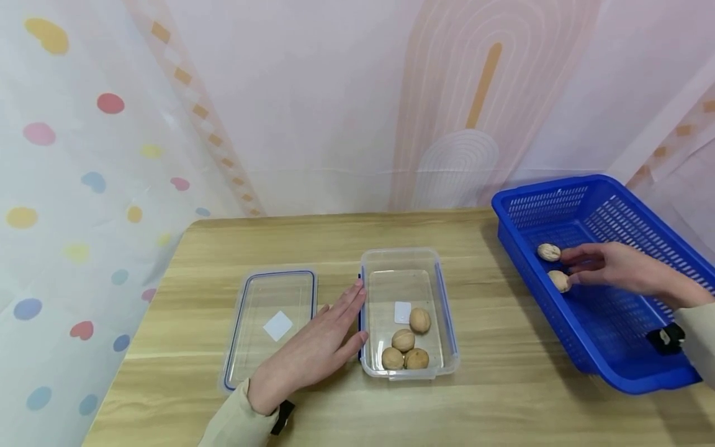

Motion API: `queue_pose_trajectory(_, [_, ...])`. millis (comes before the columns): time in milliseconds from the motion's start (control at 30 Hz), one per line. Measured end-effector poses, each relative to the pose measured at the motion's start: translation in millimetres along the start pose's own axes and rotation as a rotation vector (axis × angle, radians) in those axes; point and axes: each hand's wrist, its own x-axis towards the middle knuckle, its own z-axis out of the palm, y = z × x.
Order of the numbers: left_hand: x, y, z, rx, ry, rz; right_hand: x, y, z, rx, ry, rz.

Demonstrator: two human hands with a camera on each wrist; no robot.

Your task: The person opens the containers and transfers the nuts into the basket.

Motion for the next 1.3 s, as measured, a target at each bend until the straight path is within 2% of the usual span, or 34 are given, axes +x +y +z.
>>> queue_pose_trajectory(333, [0.7,0.1,-1.1,-0.011,-0.005,-0.007,-16,-36,-15,-0.109,0.109,0.070])
queue_pose_trajectory(500, [0.4,0.3,-1.1,-0.013,-0.003,-0.010,-26,-54,-16,-0.133,0.210,0.055])
queue_pose_trajectory(700, [0.5,0.5,-0.6,-0.017,-0.002,-0.010,-41,-76,-12,-0.075,0.322,0.003])
queue_pose_trajectory(900, [0.7,0.6,-0.5,-0.014,-0.004,-0.009,-53,-97,1,-0.008,0.415,-0.045])
queue_pose_trajectory(1067, [1.3,1.5,-0.4,-0.020,0.000,-0.004,-59,-114,14,0.011,0.434,-0.057])
queue_pose_trajectory(1300, [0.3,1.0,-0.4,-0.017,0.000,-0.014,-58,-133,37,0.083,0.456,-0.215])
